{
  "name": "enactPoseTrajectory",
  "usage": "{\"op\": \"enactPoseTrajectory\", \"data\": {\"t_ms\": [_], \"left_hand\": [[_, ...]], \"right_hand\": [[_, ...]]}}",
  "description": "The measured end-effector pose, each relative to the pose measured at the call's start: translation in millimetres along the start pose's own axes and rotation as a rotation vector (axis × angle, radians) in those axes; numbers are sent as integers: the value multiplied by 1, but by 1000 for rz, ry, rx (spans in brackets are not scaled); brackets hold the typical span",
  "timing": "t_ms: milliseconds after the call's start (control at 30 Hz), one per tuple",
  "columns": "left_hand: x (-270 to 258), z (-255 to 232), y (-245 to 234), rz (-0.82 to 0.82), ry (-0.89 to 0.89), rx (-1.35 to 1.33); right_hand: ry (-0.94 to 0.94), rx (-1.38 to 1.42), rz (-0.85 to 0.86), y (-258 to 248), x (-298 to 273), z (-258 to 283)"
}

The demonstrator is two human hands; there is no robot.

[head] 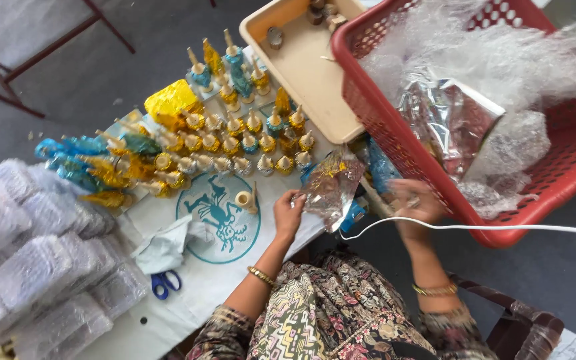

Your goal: The person wraps small trophy bases in silver foil and seals them with blue tape while seated at a workbench.

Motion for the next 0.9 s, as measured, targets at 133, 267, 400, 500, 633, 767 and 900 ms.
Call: {"op": "enactPoseTrajectory", "data": {"t_ms": [133, 267, 400, 500, 633, 767, 900], "left_hand": [[-13, 32, -84, -104, 149, 85], [-31, 92, -167, -177, -45, 376], [-43, 89, -234, -378, -111, 562], [-36, 100, -263, -473, -151, 631], [-31, 89, -275, -547, -190, 644], [-33, 79, -272, -549, -136, 641], [-42, 83, -269, -645, -145, 511]], "right_hand": [[-150, 250, -347, -69, 1, 49], [-422, 492, 262, -19, -1, 189], [-413, 699, 755, 79, -68, 215], [-87, 531, 872, 166, -130, 141], [-11, 207, 872, 249, -159, 82], [-292, 38, 818, 298, -181, 59], [-338, -75, 862, 327, -212, 15]]}}
Point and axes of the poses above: each hand's wrist, its own x-axis towards the middle knuckle, its own y-axis out of the palm, z = x × y, the point moved 7 cm from there along x, towards the middle knuckle, and after that the axes turned 12 degrees about -z, right-handed, at the moved point
